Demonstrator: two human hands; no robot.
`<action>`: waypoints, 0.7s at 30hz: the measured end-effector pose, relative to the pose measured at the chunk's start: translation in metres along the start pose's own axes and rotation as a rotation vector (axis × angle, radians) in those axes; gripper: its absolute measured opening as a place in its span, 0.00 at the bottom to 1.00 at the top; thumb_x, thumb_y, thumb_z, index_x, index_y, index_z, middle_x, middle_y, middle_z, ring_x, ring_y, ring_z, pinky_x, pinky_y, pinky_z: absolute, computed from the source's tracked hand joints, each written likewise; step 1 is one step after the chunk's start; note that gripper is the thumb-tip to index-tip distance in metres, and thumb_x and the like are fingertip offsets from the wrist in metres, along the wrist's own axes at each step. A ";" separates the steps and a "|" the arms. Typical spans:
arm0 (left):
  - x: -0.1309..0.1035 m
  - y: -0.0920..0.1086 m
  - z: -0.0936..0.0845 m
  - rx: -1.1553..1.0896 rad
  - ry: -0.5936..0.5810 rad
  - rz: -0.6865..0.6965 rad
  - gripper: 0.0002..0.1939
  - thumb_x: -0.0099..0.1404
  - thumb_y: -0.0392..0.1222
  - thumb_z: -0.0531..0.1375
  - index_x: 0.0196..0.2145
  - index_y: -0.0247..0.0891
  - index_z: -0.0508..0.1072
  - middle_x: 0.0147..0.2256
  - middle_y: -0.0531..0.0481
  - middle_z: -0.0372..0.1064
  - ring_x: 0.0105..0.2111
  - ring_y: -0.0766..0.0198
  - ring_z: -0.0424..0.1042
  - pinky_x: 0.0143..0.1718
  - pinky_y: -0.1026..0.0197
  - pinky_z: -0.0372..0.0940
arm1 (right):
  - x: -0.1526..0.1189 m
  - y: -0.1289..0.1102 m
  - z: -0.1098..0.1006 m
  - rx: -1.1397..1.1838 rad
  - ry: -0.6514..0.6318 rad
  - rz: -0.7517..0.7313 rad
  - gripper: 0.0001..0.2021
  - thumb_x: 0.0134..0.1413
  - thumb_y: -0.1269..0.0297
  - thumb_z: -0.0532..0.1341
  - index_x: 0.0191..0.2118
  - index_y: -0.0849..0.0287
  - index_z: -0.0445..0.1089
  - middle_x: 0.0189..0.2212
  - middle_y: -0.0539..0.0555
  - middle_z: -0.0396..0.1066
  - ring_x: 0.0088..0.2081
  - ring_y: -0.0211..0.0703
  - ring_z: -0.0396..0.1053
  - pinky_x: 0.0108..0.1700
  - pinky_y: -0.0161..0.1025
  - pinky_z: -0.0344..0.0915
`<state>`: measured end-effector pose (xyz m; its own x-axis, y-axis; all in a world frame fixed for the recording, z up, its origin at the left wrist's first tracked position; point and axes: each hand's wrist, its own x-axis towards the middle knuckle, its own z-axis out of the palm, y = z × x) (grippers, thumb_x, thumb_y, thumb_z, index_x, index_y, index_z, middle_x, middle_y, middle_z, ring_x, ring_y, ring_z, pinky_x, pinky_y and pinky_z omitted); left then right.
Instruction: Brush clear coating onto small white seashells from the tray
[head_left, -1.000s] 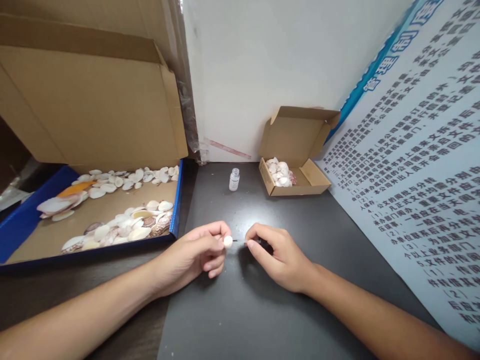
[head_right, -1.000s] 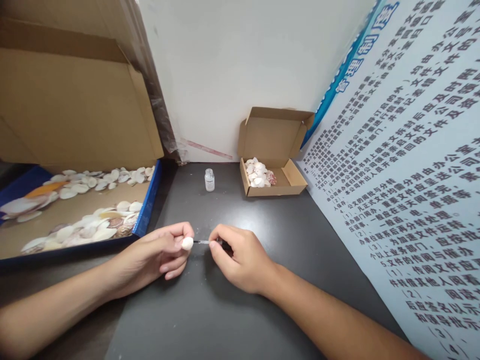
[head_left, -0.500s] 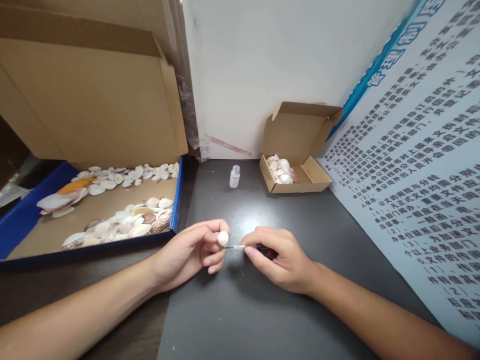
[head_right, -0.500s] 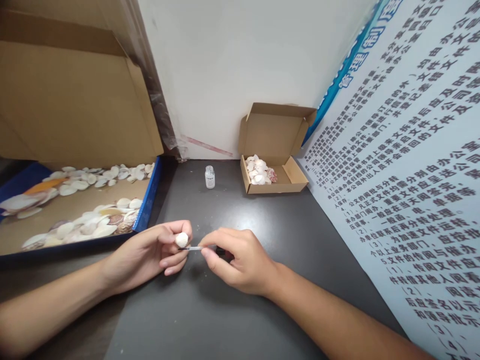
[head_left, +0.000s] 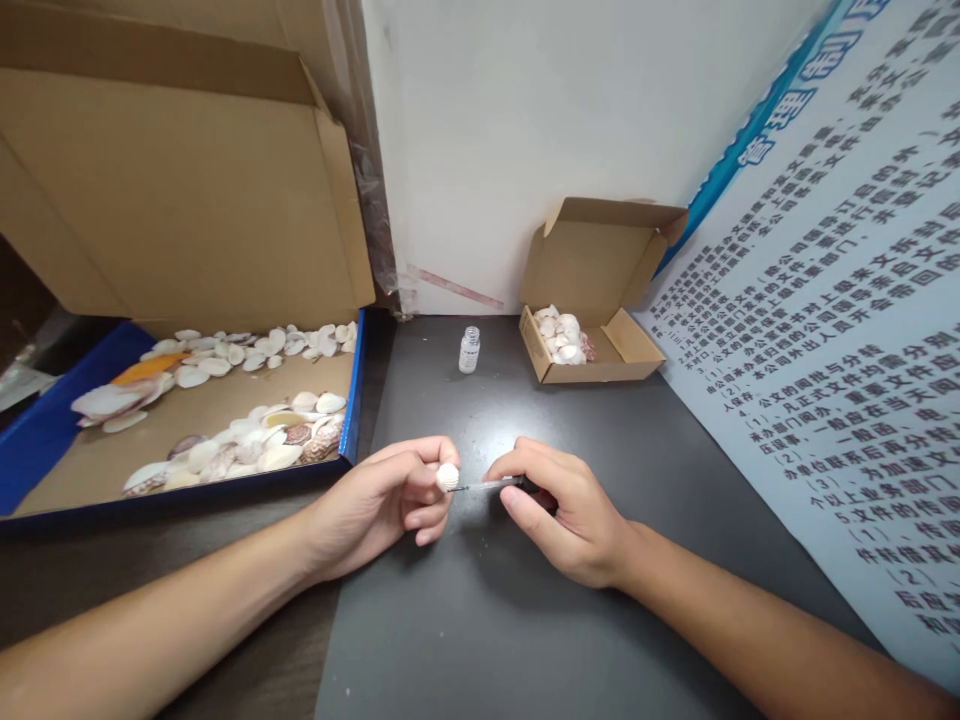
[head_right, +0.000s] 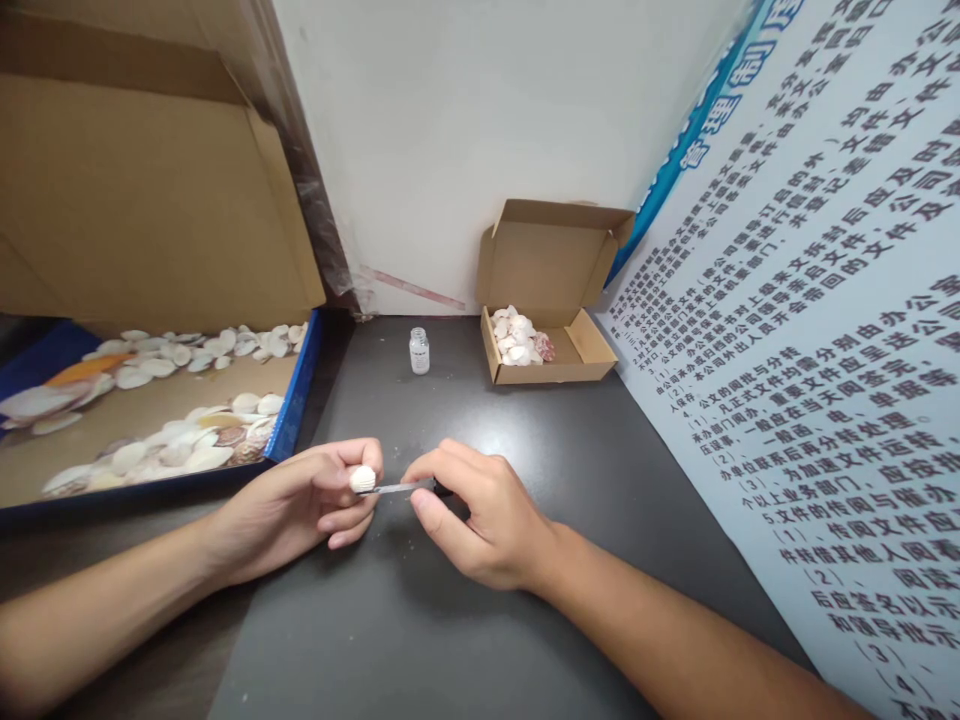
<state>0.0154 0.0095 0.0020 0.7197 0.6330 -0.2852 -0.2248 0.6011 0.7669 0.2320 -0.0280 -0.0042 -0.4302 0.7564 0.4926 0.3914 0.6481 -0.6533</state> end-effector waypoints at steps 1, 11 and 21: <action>0.000 0.000 0.000 0.005 -0.003 0.001 0.03 0.59 0.35 0.58 0.28 0.36 0.67 0.19 0.58 0.51 0.19 0.71 0.49 0.23 0.67 0.57 | 0.000 -0.001 0.000 -0.001 0.004 0.000 0.07 0.63 0.71 0.55 0.39 0.59 0.70 0.27 0.49 0.67 0.27 0.36 0.62 0.30 0.34 0.60; 0.001 -0.003 -0.001 0.042 -0.035 0.031 0.05 0.64 0.37 0.62 0.31 0.37 0.68 0.20 0.61 0.50 0.19 0.73 0.47 0.23 0.69 0.56 | 0.000 -0.004 0.000 -0.017 0.157 -0.011 0.07 0.58 0.74 0.57 0.40 0.57 0.69 0.25 0.46 0.67 0.20 0.32 0.58 0.22 0.30 0.57; 0.001 -0.004 -0.002 0.044 -0.028 0.022 0.06 0.64 0.39 0.63 0.31 0.38 0.69 0.20 0.61 0.51 0.19 0.73 0.48 0.23 0.68 0.56 | 0.001 -0.006 0.000 -0.086 0.208 -0.006 0.05 0.57 0.75 0.59 0.34 0.58 0.69 0.23 0.46 0.67 0.20 0.31 0.57 0.22 0.30 0.56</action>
<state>0.0154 0.0089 -0.0022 0.7333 0.6313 -0.2524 -0.2121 0.5651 0.7973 0.2293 -0.0309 0.0006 -0.2588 0.7486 0.6104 0.4615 0.6510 -0.6027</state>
